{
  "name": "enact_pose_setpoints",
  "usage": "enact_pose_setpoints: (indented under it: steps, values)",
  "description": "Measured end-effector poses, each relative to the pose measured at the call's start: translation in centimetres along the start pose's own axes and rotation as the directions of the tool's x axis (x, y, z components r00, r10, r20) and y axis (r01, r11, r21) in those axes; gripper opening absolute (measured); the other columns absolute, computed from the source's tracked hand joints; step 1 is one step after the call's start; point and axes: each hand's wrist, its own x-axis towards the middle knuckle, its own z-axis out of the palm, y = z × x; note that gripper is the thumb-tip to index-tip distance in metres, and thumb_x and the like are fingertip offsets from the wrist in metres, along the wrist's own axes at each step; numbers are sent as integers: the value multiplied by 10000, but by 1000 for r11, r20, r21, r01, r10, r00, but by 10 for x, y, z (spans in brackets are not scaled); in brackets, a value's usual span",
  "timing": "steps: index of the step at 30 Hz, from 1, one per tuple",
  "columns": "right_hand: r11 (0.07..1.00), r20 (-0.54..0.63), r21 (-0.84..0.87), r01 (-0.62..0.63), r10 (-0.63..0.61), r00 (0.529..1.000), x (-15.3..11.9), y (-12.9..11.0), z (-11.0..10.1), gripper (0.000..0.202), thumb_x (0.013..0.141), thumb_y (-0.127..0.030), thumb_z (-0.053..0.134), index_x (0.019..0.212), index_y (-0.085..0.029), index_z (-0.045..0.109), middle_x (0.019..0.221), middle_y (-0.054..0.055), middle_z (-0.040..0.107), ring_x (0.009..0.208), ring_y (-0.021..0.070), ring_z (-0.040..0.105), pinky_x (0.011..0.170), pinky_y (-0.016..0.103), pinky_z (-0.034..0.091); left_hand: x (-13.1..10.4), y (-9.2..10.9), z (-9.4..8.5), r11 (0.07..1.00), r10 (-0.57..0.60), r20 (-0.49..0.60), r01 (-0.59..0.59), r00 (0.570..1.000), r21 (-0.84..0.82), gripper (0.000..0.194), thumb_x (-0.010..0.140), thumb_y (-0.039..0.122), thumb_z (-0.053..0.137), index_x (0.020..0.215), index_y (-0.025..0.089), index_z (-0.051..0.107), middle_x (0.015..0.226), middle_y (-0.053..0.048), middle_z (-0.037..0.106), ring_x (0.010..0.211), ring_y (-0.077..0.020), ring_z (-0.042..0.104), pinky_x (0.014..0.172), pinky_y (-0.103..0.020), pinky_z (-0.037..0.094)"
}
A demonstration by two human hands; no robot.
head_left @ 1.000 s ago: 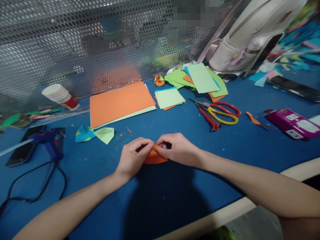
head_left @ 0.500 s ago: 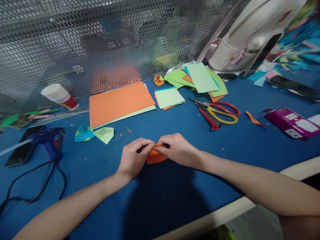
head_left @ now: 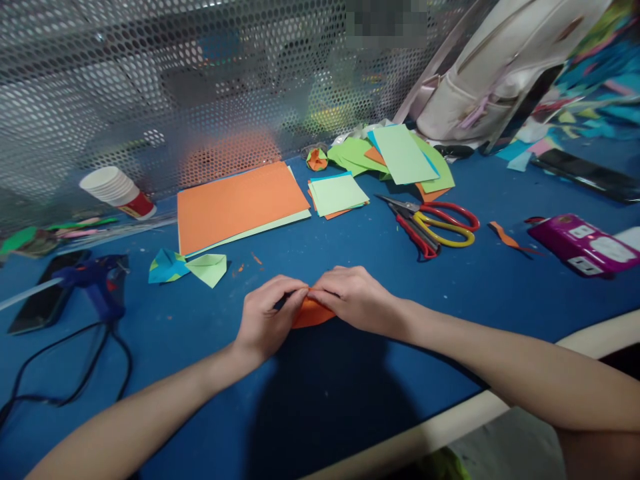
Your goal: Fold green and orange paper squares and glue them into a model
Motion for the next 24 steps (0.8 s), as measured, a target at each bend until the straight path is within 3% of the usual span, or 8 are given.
enact_pose_setpoints:
  steps: [6, 14, 24]
  values:
    - [986, 14, 67, -156, 155, 988, 3, -2, -4, 205, 853, -244, 569, 711, -159, 689, 678, 16, 697, 623, 108, 611, 606, 204, 389, 0, -3, -1, 999, 23, -42, -22, 999, 25, 106, 794, 84, 589, 762, 167, 647, 694, -4, 674, 627, -88, 612, 607, -174, 489]
    - [950, 82, 135, -282, 273, 959, 4, -6, -4, 177, 828, -237, 577, 704, -157, 674, 697, 13, 678, 627, 100, 574, 586, 206, 360, -2, -5, 2, 995, 94, -55, -91, 994, 45, 102, 798, 83, 590, 788, 167, 646, 707, -13, 682, 642, -94, 621, 614, -185, 499]
    - [964, 86, 44, -264, 259, 962, 5, -7, -1, 174, 829, -194, 538, 723, -154, 670, 731, 39, 684, 679, 132, 585, 657, 240, 373, -1, -2, 2, 991, 130, -62, -128, 989, 38, 109, 800, 76, 576, 797, 161, 643, 710, -33, 682, 644, -109, 629, 613, -205, 515]
